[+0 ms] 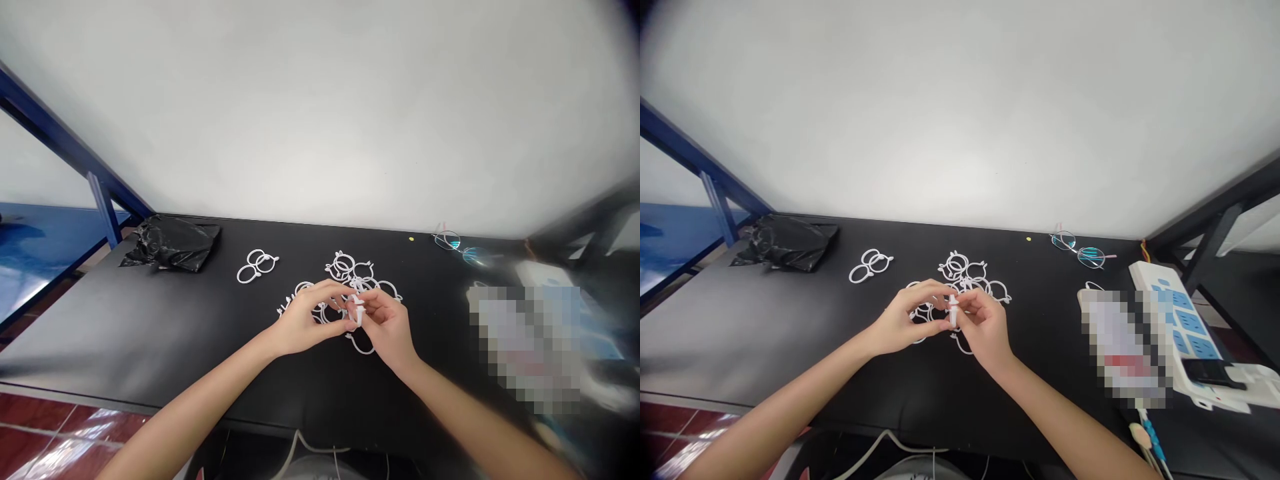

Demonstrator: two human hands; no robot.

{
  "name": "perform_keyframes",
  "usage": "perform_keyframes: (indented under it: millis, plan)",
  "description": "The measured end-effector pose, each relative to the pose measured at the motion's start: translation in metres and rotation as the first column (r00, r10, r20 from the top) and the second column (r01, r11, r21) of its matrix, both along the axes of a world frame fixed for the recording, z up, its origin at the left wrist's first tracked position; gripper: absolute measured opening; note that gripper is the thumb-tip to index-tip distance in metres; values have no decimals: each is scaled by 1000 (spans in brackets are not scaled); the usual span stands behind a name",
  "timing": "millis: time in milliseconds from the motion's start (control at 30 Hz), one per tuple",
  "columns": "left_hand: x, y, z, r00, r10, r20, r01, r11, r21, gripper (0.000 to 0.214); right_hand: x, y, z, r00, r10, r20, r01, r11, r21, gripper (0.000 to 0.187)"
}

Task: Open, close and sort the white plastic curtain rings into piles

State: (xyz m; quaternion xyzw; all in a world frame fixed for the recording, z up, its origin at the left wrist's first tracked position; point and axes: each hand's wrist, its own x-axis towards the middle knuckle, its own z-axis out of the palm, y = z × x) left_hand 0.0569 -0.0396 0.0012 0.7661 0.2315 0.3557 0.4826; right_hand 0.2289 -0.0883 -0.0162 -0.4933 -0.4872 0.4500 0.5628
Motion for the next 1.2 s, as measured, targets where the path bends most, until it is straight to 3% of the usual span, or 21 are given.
perform_keyframes:
  millis: [133,267,433,567,800,933,1100,1200]
  plan:
    - [1,-3,0,998,43,-50,-35,986,166,35,-4,-3,2,1000,16,20,-16,1000,20,12]
    - [0,-4,-2,999,-22,-31,29,974,226,47,-8,-4,3,999,-16,29,14,999,47,14]
    - [0,-6,-6,999,-37,-21,39,993,112,70,-7,-4,0,987,-80,140,66,992,106,12]
    - [-1,-6,-5,999,-16,-29,17,1000,25,51,0,-4,-4,956,-103,273,49,979,197,2]
    - [-8,3,2,995,56,-80,-46,992,121,41,11,-3,-9,931,-140,338,-50,867,496,32]
    - [-14,8,1,995,63,-81,-49,985,168,38,10,-2,-13,943,-138,304,-10,899,437,24]
    - [-17,11,4,994,3,-106,7,995,99,36,6,-2,-10,973,-55,225,-6,965,264,14]
    - [-17,12,7,992,-22,-121,30,997,65,34,5,-3,-7,985,-17,174,-28,968,249,10]
